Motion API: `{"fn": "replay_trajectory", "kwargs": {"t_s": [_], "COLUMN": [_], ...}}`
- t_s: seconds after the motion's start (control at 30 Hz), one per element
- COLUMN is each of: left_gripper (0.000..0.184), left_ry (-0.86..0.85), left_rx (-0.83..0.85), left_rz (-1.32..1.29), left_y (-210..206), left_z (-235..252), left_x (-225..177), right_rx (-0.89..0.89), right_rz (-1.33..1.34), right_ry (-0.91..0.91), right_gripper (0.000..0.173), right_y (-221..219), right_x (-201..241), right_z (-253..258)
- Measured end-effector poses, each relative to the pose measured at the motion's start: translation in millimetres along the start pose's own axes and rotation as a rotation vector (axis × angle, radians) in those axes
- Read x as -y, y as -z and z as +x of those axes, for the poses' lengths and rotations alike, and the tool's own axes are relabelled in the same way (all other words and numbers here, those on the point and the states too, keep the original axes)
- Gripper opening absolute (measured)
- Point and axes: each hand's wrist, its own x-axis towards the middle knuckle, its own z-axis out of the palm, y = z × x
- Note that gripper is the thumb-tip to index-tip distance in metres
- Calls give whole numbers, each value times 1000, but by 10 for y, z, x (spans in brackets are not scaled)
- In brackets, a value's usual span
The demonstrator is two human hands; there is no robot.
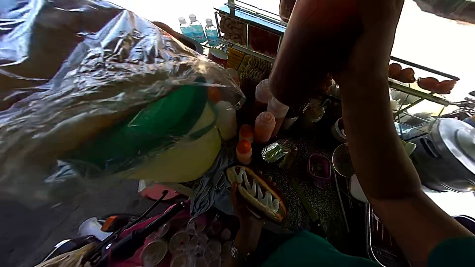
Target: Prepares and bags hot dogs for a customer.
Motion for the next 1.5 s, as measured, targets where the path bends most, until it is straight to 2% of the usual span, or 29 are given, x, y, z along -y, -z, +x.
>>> {"fn": "replay_trajectory", "kwargs": {"t_s": [0.07,0.13,0.2,0.23,0.27,0.3,0.33,0.4,0.43,0.5,0.6,0.77,0.9,0.97,1.07,1.27,1.3,1.33,1.37,1.4,1.5], "left_gripper": [61,60,61,63,63,64,63,60,60,58,54,53,50,48,49,48,48,48,49,49,49], "left_ry": [-9,1,18,29,40,51,55,47,41,33,33,4,28,42,61,75,79,85,86,84,87], "left_rx": [38,71,56,33,13,14,28,41,6,-53,-46,-17,9,35,54,81,83,97,108,121,132], "left_rz": [-24,-45,-37,-33,-15,12,25,46,78,134,188,248,300,321,349,345,344,338,334,331,322], "left_y": [-31,-30,-29,-43,-59,-58,-44,-28,-51,-107,-146,-128,-106,-79,-63,-47,-43,-28,-15,-8,4], "left_z": [28,57,63,57,50,47,60,88,84,79,106,106,111,121,116,120,126,126,122,122,123], "left_x": [-41,-46,-18,-1,11,18,30,73,94,124,176,231,319,365,423,516,530,543,557,569,591], "right_rx": [237,262,266,304,361,409,411,394,469,798,1213,1458,1680,1724,1743,1848,1835,1713,1367,1292,1435], "right_rz": [46,16,-264,-486,-678,-760,-800,-929,-1009,-1078,-1208,-1427,-1514,-1557,-1613,-1737,-1770,-1757,-1579,-1590,-1704], "right_ry": [-12,26,57,4,-120,-291,-426,-542,-543,-492,-308,-107,-193,-140,46,216,281,428,720,786,706], "right_gripper": [48,50,56,69,80,97,105,108,108,106,101,101,105,98,76,66,64,59,50,45,42], "right_y": [250,689,995,1007,1011,1074,1178,1355,1391,1424,1406,1294,915,712,491,152,181,356,722,856,844], "right_x": [212,427,498,461,365,251,131,40,44,20,-15,75,58,73,96,116,33,-192,-710,-1003,-1183], "right_z": [-356,-515,-667,-883,-1173,-1458,-1654,-1751,-1719,-1641,-1406,-1051,-1146,-1150,-1106,-1001,-1019,-1101,-1258,-1326,-1316]}}
